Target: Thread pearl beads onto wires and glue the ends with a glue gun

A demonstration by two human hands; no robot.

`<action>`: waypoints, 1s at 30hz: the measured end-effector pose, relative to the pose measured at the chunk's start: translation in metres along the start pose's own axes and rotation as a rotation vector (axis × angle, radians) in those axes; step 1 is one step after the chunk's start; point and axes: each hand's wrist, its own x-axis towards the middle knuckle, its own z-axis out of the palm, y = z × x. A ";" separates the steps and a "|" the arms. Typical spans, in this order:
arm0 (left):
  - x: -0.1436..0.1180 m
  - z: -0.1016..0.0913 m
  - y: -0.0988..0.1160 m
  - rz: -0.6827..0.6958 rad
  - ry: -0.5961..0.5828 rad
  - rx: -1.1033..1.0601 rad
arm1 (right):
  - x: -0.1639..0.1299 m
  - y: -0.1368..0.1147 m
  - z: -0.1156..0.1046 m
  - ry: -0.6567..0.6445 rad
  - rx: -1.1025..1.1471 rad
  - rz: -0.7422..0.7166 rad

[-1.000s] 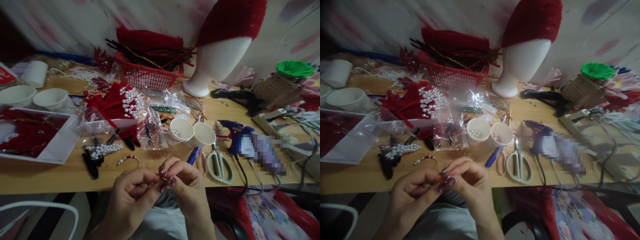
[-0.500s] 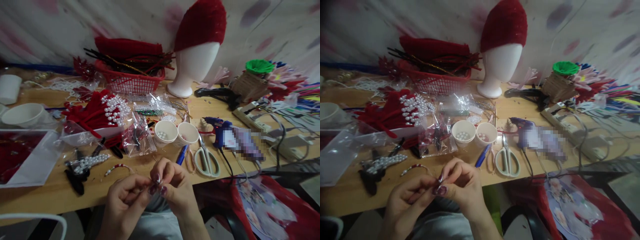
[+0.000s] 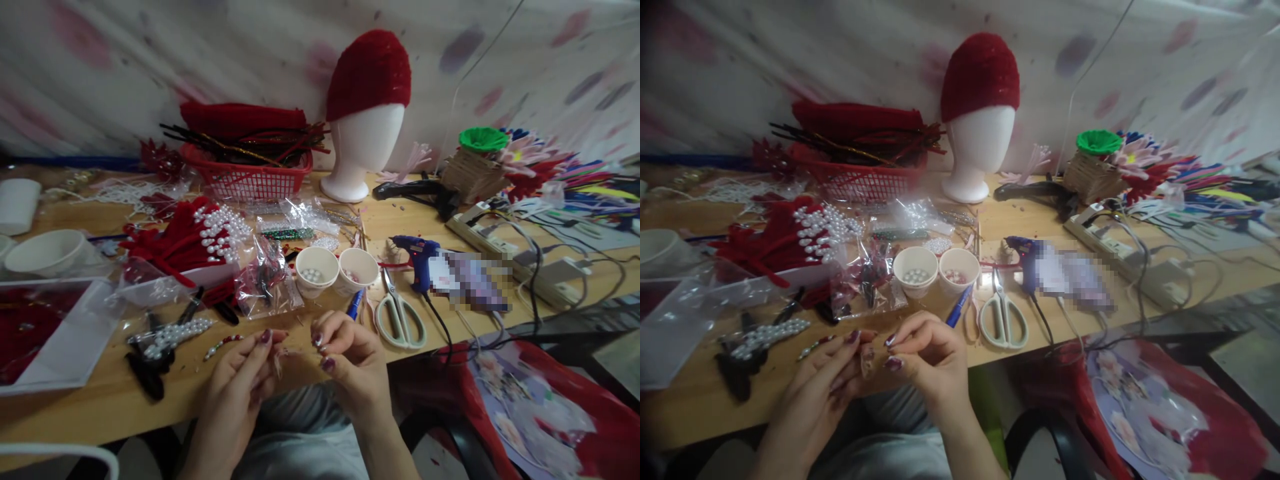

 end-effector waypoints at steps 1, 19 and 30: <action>0.003 -0.002 0.000 0.047 0.022 -0.003 | 0.001 -0.001 -0.001 0.015 -0.003 -0.014; -0.035 0.004 -0.002 0.421 -0.030 0.418 | -0.003 -0.005 0.006 -0.061 -0.034 0.017; -0.038 0.015 0.011 0.423 -0.107 0.390 | -0.003 -0.005 0.014 -0.140 0.063 0.113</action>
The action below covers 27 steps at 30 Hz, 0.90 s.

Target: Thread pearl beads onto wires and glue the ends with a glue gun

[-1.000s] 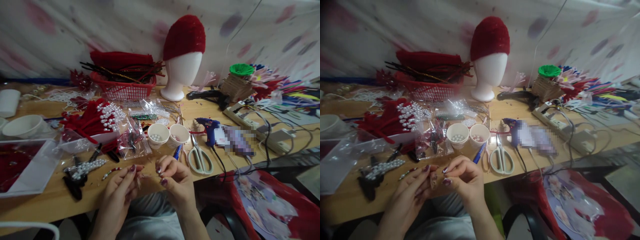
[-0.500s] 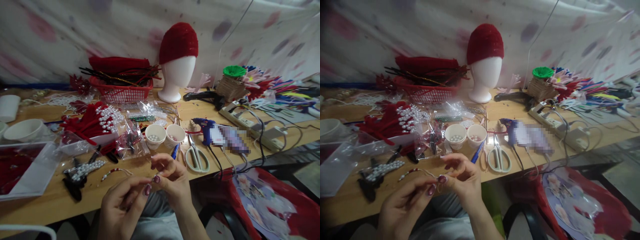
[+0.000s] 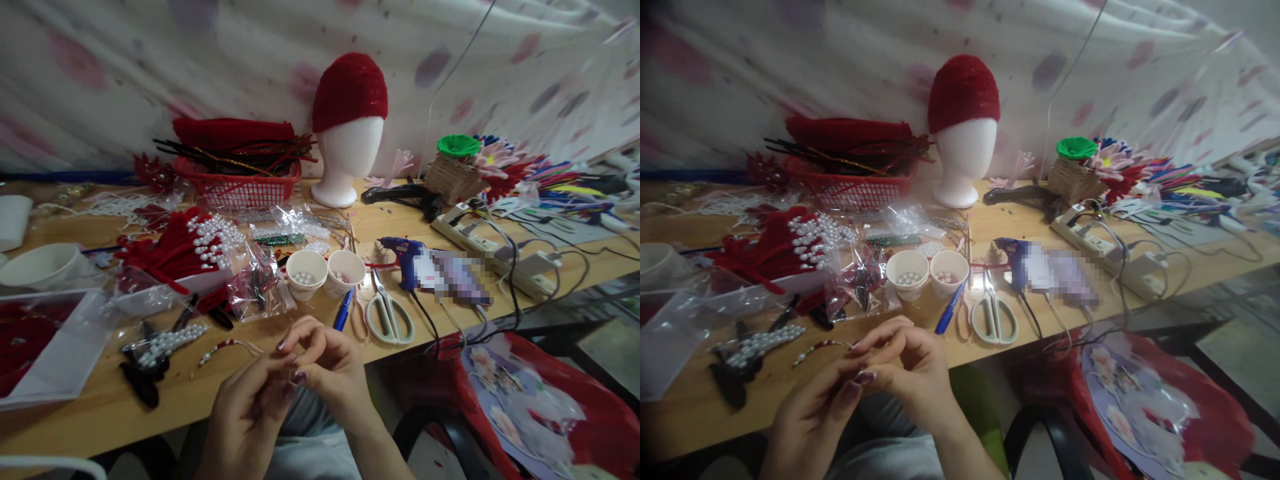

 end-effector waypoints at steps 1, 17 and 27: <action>0.000 0.001 0.001 0.006 -0.037 0.001 | 0.001 0.002 0.000 0.010 0.021 0.016; 0.000 -0.006 -0.002 -0.364 -0.228 -0.460 | 0.003 -0.020 -0.004 0.297 0.008 -0.157; 0.016 -0.011 0.009 -0.456 -0.293 -0.646 | -0.011 -0.036 -0.026 0.219 -0.181 -0.214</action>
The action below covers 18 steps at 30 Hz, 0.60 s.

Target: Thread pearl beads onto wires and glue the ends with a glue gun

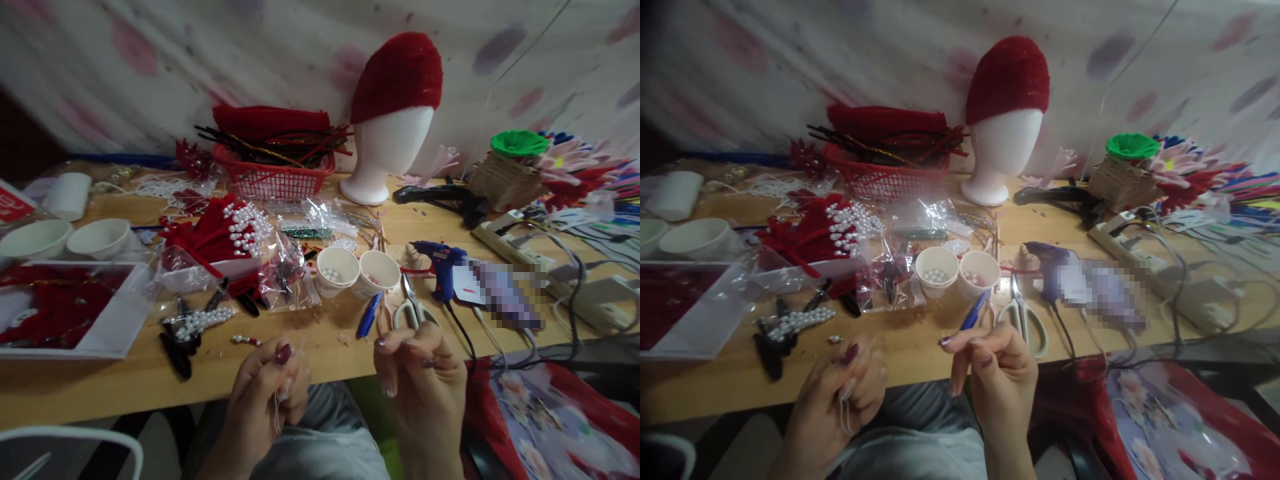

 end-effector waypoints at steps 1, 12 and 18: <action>0.000 0.000 0.000 -0.013 -0.017 0.003 | -0.001 0.003 0.001 -0.026 -0.025 0.001; -0.002 0.001 -0.010 0.112 0.075 0.214 | 0.002 0.003 0.011 -0.222 -0.368 -0.029; -0.003 -0.001 -0.008 0.008 0.004 0.197 | 0.002 0.003 0.018 -0.438 -0.456 -0.082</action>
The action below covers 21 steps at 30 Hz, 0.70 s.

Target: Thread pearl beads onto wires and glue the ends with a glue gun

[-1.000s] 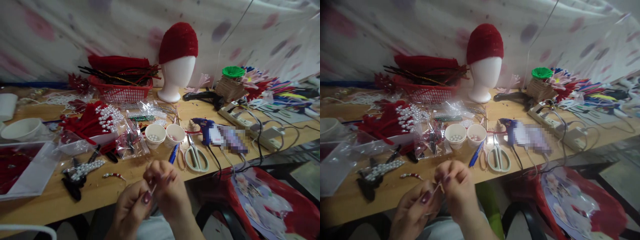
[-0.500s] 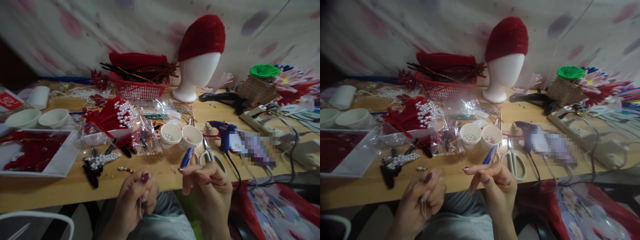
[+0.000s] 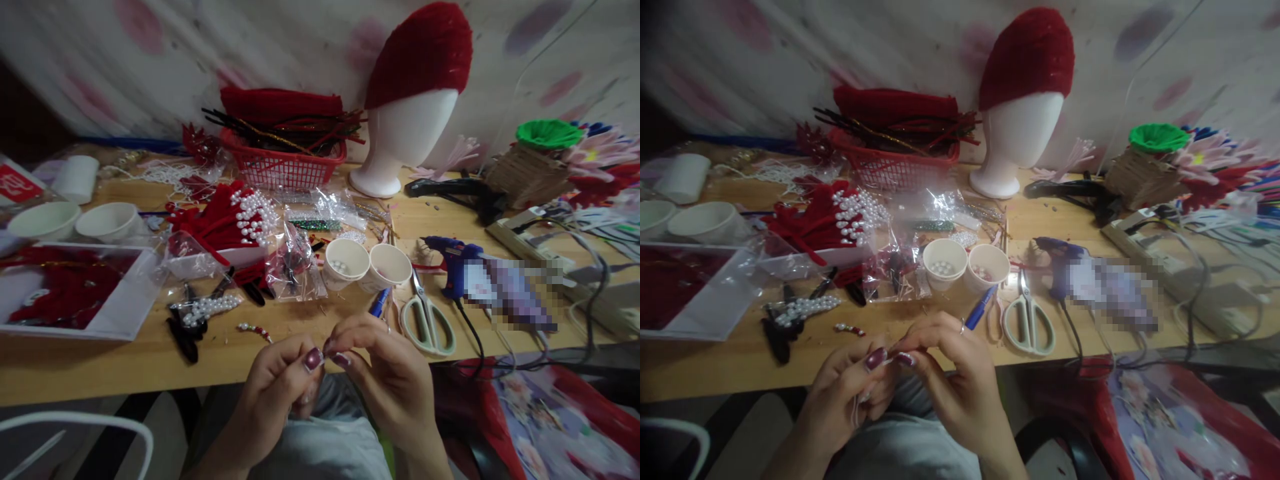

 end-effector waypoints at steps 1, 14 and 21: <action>0.001 0.000 0.001 -0.021 -0.017 -0.017 | 0.000 0.000 0.001 -0.001 -0.040 -0.008; -0.004 -0.002 0.011 -0.132 -0.070 -0.293 | -0.001 0.015 -0.009 0.439 -0.426 -0.090; 0.002 -0.014 0.012 -0.112 -0.102 -0.261 | -0.003 0.005 -0.008 -0.100 -0.280 -0.112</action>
